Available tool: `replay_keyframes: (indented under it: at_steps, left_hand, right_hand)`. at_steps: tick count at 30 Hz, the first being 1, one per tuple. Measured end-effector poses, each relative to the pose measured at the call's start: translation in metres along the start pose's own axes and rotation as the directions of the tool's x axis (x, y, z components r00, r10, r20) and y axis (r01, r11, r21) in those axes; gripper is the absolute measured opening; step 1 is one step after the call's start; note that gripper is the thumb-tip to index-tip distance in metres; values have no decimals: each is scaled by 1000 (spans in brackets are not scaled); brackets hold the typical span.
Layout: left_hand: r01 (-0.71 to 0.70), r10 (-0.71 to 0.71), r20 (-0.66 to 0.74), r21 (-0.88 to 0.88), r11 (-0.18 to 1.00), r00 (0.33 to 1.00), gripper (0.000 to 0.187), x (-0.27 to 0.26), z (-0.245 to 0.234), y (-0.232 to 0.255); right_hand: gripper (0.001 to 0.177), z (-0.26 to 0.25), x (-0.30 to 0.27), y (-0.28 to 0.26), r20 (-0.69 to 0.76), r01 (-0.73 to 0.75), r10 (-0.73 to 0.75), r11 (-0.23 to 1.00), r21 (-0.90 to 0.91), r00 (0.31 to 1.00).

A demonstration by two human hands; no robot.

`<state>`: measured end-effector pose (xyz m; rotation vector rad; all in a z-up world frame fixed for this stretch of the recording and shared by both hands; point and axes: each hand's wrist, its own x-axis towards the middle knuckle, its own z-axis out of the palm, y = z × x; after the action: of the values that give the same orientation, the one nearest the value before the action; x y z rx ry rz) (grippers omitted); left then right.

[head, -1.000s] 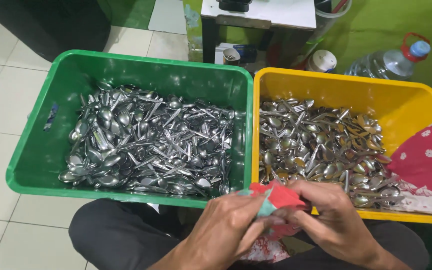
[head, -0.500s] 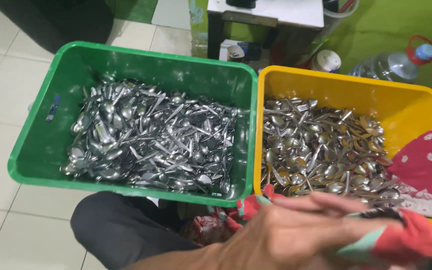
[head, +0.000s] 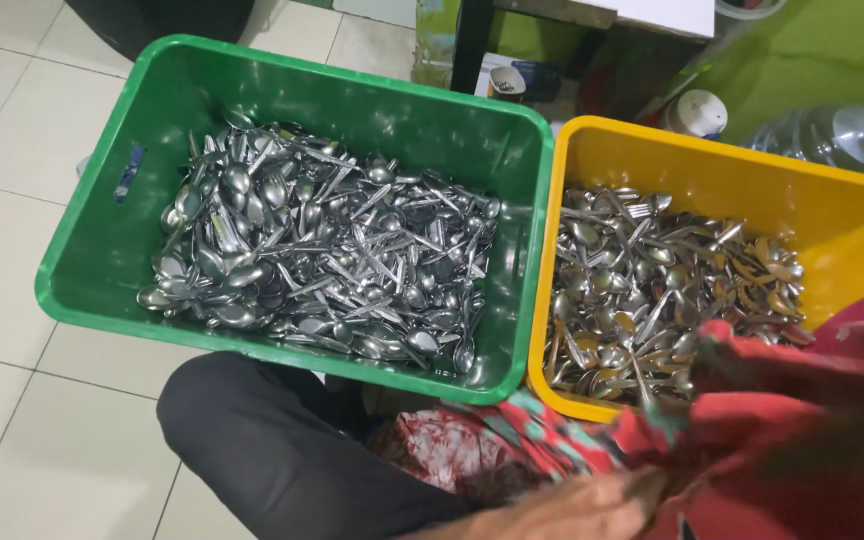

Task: Wiping and sorting spoons and forks from a green bin into a yellow bin using a cloth.

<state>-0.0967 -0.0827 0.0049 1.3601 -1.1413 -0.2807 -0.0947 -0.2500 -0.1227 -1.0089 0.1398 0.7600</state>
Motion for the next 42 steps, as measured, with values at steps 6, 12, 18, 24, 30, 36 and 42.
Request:
replay_keyframes:
  at_steps: [6, 12, 18, 24, 30, 36, 42]
  left_hand:
    - [404, -389, -209, 31, 914, 897, 38, -21, -5, -13]
    - [621, -732, 8, 523, 583, 681, 35, -32, -118, -46]
    - [665, -780, -421, 746, -7, 464, 28, -87, -265, -230]
    - [523, -561, -549, 822, -227, 619, 23, -87, -367, -327]
    - [272, -438, -466, 858, -435, 769, 24, -106, -400, -400]
    - [228, -466, -468, 846, -482, 751, 25, -111, -418, -427]
    - [213, -399, -430, 850, -482, 810, 20, -119, -429, -436]
  right_hand:
    - [35, 81, 61, -207, -176, 772, -865, 499, -395, 469]
    - [35, -5, 208, -134, -474, 411, -583, 808, -421, 660]
    - [46, 18, 211, -128, -445, 448, -632, 770, -454, 635]
    - [38, -4, 221, -118, -514, 354, -530, 843, -405, 674]
    - [23, 24, 207, -140, -506, 396, -502, 865, -308, 702]
    - [20, 22, 208, -141, -495, 416, -459, 887, -203, 737]
    - [26, 6, 216, -129, -452, 425, -475, 879, -214, 755]
